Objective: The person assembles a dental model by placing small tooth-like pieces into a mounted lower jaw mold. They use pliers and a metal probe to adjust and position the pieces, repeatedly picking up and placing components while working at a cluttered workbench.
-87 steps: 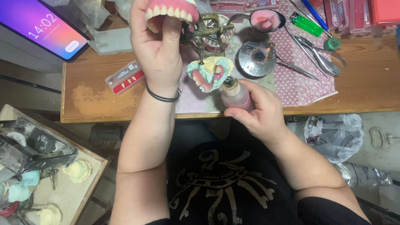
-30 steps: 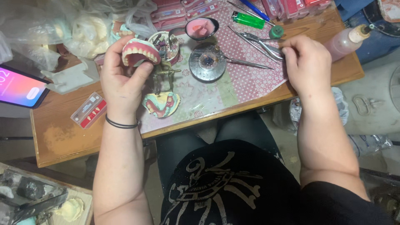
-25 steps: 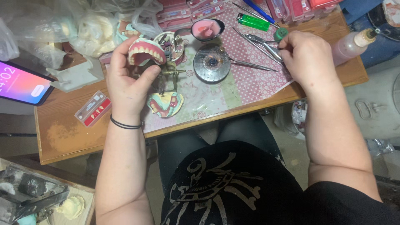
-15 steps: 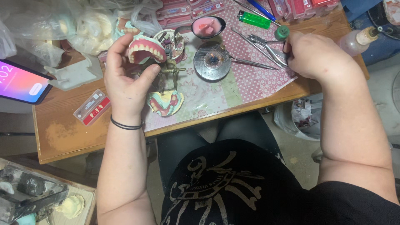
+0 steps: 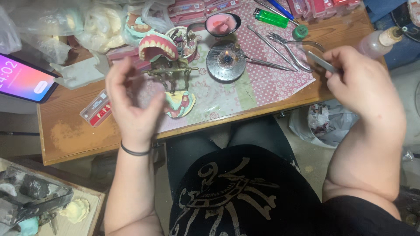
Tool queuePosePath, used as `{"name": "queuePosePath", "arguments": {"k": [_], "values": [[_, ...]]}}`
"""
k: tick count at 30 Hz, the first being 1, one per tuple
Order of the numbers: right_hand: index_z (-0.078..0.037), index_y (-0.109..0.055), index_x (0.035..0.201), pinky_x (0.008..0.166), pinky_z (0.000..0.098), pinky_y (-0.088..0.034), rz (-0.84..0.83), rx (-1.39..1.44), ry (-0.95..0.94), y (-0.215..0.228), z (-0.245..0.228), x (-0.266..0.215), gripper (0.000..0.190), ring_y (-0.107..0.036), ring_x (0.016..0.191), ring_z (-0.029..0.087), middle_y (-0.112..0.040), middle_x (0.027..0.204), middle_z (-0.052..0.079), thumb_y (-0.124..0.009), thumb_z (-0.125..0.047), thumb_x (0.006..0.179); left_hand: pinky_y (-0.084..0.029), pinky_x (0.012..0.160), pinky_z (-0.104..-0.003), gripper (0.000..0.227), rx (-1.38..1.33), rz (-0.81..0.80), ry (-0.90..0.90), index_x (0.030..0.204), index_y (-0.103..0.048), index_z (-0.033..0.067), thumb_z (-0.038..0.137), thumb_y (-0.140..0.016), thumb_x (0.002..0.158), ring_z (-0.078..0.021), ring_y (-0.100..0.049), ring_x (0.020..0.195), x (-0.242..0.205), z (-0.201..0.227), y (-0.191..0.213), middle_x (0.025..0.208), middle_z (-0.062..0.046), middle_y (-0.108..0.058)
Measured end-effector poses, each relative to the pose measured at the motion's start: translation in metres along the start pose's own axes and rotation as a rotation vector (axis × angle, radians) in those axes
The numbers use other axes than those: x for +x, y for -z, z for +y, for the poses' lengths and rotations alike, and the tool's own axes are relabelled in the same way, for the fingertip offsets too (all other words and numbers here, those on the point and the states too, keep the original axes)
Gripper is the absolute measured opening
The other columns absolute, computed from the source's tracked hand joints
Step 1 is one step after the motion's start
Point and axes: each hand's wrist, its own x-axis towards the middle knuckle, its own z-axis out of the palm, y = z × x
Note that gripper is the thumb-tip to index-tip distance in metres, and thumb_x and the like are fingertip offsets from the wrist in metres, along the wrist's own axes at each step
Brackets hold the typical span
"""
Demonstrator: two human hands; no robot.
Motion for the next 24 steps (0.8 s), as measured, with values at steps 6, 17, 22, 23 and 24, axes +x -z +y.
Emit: {"name": "queuePosePath", "arguments": {"k": [6,17,22,23,24], "values": [[-0.008,-0.066,0.135,0.087,0.0468,-0.05,-0.04,0.408,0.022,-0.006,-0.075,-0.022,0.038,-0.069,0.1,0.027,-0.077,0.105,0.006,-0.048,-0.013,0.102,-0.031,0.127,-0.061,0.096,0.327,-0.227,0.02,0.144,-0.051,0.0064,0.069,-0.076,0.076,-0.0386,-0.041,0.15,-0.029,0.003,0.005,0.157,-0.019,-0.043],[-0.016,-0.076,0.12,0.091,0.0443,-0.056,0.024,0.612,0.328,-0.066,-0.161,-0.019,0.019,-0.073,0.104,0.033,-0.076,0.098,0.008,-0.063,-0.018,0.106,-0.046,0.105,-0.047,0.092,0.271,-0.148,0.134,0.139,-0.06,0.0122,0.048,-0.101,0.065,-0.0346,-0.068,0.116,-0.042,-0.02,-0.003,0.122,-0.012,-0.068],[-0.011,-0.073,0.116,0.086,0.0507,-0.056,0.034,0.52,0.407,-0.072,-0.2,-0.02,0.018,-0.071,0.097,0.04,-0.072,0.093,0.015,-0.06,-0.013,0.104,-0.048,0.103,-0.046,0.087,0.272,-0.136,0.114,0.137,-0.061,0.0119,0.046,-0.1,0.067,-0.0327,-0.07,0.112,-0.043,-0.018,-0.003,0.118,-0.011,-0.072],[-0.013,-0.072,0.115,0.083,0.0493,-0.057,0.02,0.427,0.368,-0.07,-0.209,-0.021,0.019,-0.072,0.091,0.038,-0.071,0.09,0.013,-0.058,-0.021,0.106,-0.047,0.104,-0.047,0.085,0.273,-0.137,0.11,0.138,-0.06,0.0111,0.044,-0.099,0.07,-0.0339,-0.07,0.112,-0.043,-0.017,-0.004,0.118,-0.012,-0.072],[-0.015,-0.072,0.114,0.08,0.0478,-0.058,0.009,0.334,0.328,-0.068,-0.219,-0.021,0.022,-0.073,0.086,0.035,-0.071,0.086,0.011,-0.056,-0.03,0.108,-0.047,0.104,-0.048,0.083,0.272,-0.138,0.104,0.138,-0.059,0.0104,0.043,-0.098,0.072,-0.0352,-0.069,0.113,-0.042,-0.016,-0.004,0.119,-0.013,-0.071]]}}
